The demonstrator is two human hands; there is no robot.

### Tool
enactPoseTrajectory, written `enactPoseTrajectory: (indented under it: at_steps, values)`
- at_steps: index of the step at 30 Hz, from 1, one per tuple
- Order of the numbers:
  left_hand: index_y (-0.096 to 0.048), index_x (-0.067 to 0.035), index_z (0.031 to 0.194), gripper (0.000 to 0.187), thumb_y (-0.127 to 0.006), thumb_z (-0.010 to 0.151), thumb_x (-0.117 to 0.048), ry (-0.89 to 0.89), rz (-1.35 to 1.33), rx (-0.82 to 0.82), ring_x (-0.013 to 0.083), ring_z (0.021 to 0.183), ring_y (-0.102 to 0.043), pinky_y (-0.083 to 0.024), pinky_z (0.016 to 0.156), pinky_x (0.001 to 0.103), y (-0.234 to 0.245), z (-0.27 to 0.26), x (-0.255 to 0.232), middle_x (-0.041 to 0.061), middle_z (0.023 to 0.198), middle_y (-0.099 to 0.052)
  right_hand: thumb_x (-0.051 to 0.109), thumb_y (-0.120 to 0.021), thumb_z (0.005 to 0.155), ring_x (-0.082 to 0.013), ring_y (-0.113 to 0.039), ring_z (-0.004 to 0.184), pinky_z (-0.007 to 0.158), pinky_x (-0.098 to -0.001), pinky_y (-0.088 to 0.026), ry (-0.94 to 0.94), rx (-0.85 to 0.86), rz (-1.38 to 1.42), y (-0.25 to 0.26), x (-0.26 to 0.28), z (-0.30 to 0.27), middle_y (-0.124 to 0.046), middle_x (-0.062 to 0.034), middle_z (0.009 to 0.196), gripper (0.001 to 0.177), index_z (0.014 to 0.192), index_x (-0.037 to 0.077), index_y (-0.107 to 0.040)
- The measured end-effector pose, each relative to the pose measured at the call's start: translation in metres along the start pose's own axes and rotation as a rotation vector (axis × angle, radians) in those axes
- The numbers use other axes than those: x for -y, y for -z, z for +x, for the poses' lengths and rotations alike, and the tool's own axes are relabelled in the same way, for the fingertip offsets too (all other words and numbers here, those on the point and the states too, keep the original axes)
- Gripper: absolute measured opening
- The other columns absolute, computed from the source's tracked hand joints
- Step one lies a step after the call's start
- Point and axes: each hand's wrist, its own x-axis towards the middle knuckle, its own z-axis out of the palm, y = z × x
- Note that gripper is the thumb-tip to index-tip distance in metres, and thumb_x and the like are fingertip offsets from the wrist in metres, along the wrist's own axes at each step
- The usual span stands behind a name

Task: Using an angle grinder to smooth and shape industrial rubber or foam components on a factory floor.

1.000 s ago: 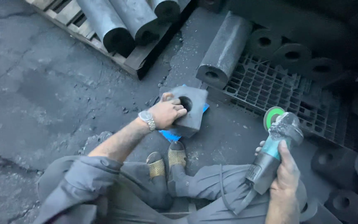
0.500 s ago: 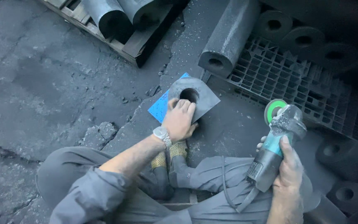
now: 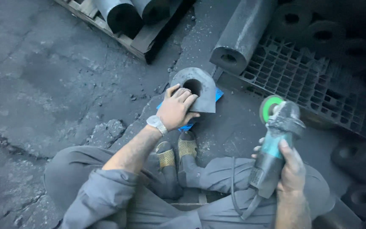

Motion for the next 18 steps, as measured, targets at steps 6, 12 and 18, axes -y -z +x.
enactPoseTrajectory:
  at_steps: [6, 12, 18]
  values:
    - [-0.062, -0.005, 0.123, 0.061, -0.08, 0.081, -0.045, 0.151, 0.064, -0.118, 0.0302, 0.122, -0.059, -0.032, 0.118, 0.053, -0.008, -0.001, -0.024, 0.01, 0.114, -0.064, 0.035, -0.055, 0.101, -0.036, -0.068, 0.101, 0.082, -0.0506, -0.059, 0.007, 0.113, 0.059, -0.02, -0.021, -0.006, -0.06, -0.0264, 0.121, 0.063, 0.143, -0.011, -0.043]
    - [-0.061, -0.003, 0.124, 0.064, -0.08, 0.079, -0.045, 0.187, 0.005, -0.119, 0.0298, 0.117, -0.06, -0.031, 0.116, 0.055, -0.005, 0.002, -0.029, 0.011, 0.113, -0.063, 0.033, -0.056, 0.098, -0.0373, -0.069, 0.102, 0.079, -0.0523, -0.06, -0.053, 0.182, 0.312, -0.037, -0.023, -0.014, -0.056, -0.0301, 0.131, 0.068, 0.149, -0.009, -0.039]
    - [-0.059, -0.006, 0.109, 0.038, -0.069, 0.097, -0.041, 0.803, -0.652, -0.406, 0.0323, 0.103, -0.065, -0.052, 0.09, 0.043, 0.023, -0.006, -0.136, 0.016, 0.107, -0.066, 0.025, -0.058, 0.097, -0.0301, -0.068, 0.093, 0.075, -0.0439, -0.059, -0.077, 0.132, 0.116, -0.06, -0.019, -0.017, -0.06, -0.0262, 0.125, 0.057, 0.141, -0.009, -0.045]
